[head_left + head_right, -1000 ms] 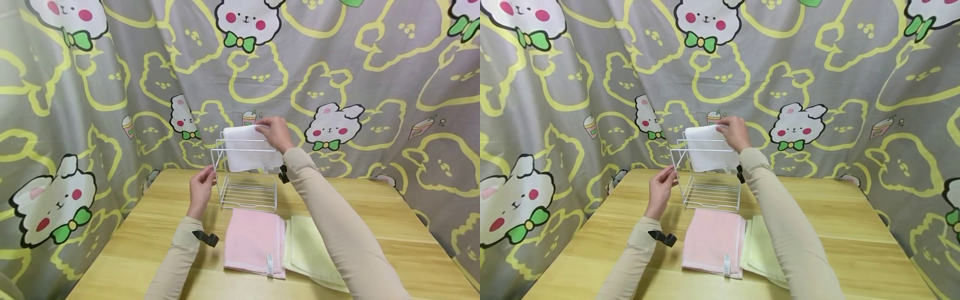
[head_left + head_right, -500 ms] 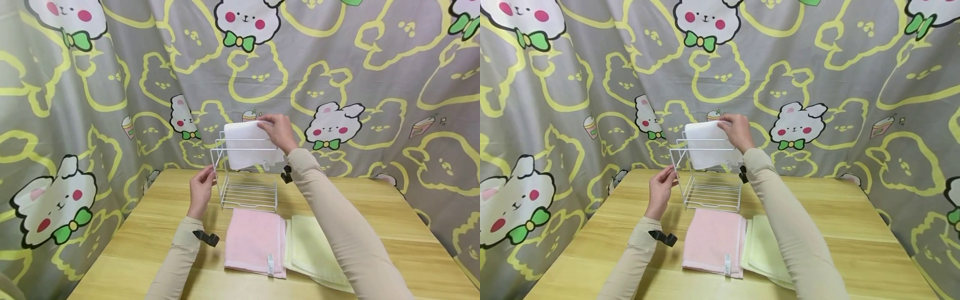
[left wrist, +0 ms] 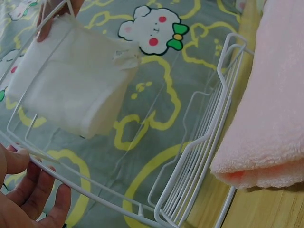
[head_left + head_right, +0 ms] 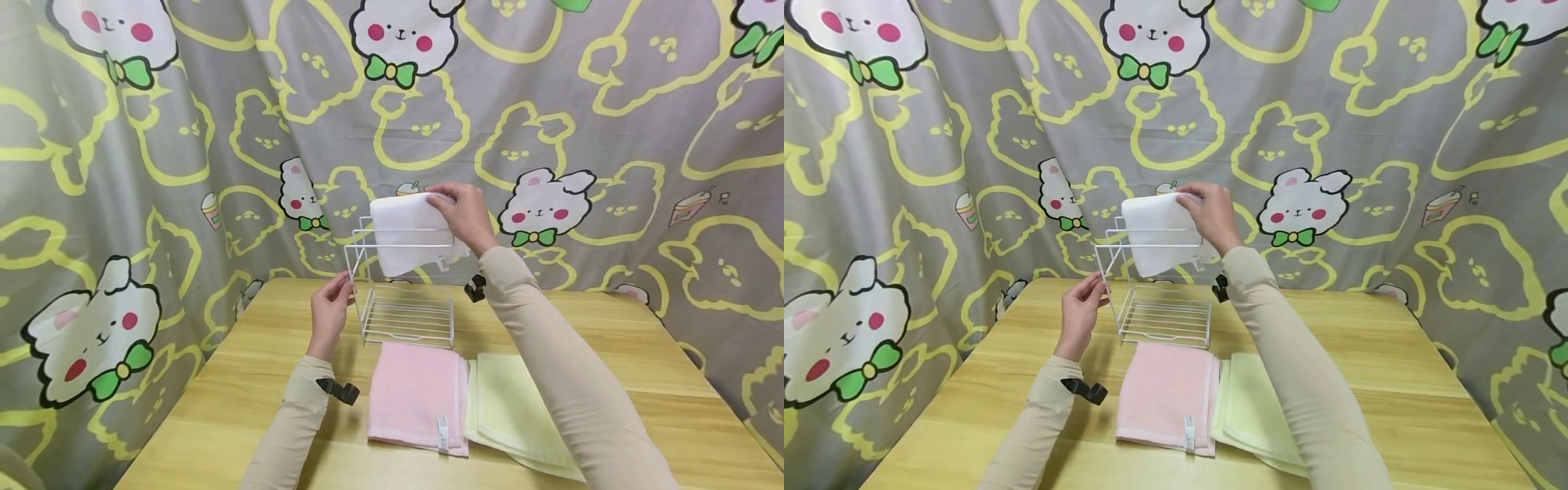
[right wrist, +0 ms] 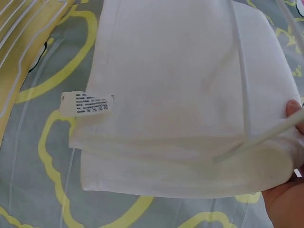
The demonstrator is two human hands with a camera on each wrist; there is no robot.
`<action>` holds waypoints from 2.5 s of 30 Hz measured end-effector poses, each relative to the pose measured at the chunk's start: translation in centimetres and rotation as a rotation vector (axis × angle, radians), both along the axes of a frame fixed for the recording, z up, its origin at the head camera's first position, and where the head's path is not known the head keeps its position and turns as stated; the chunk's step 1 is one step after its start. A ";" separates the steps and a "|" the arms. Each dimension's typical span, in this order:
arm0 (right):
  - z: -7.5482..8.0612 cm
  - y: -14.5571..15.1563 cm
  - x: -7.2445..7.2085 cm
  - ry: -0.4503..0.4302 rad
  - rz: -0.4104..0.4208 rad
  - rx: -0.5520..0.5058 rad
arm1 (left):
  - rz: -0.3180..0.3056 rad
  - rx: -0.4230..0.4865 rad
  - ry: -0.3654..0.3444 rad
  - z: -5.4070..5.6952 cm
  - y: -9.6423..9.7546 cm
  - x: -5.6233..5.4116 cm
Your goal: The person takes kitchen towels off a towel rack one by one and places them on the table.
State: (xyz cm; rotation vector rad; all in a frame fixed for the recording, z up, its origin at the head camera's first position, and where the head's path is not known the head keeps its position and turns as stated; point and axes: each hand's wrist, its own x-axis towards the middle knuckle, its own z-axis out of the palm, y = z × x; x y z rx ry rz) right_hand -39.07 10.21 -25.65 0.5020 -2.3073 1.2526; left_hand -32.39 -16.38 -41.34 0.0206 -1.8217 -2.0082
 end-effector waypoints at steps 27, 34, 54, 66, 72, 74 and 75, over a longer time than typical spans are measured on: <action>2.3 2.8 4.0 0.216 -0.034 -0.135 | 0.002 -0.033 0.015 -0.1 0.1 0.2; 3.3 3.8 5.4 0.248 -0.057 -0.175 | 0.005 -0.005 0.004 -0.1 0.1 0.4; 2.8 6.2 10.3 0.385 -0.085 -0.281 | 0.017 -0.024 -0.005 -0.1 0.4 0.3; 2.1 8.1 12.4 0.380 -0.118 -0.369 | 0.021 0.001 0.006 -0.1 0.5 0.3; 1.2 9.2 13.5 0.356 -0.137 -0.372 | 0.022 -0.002 0.004 -0.1 0.5 0.4; 0.7 9.6 13.9 0.344 -0.165 -0.341 | 0.023 -0.011 0.007 -0.1 0.5 0.3; 0.5 9.7 14.1 0.335 -0.182 -0.323 | 0.023 -0.013 0.010 -0.1 0.5 0.3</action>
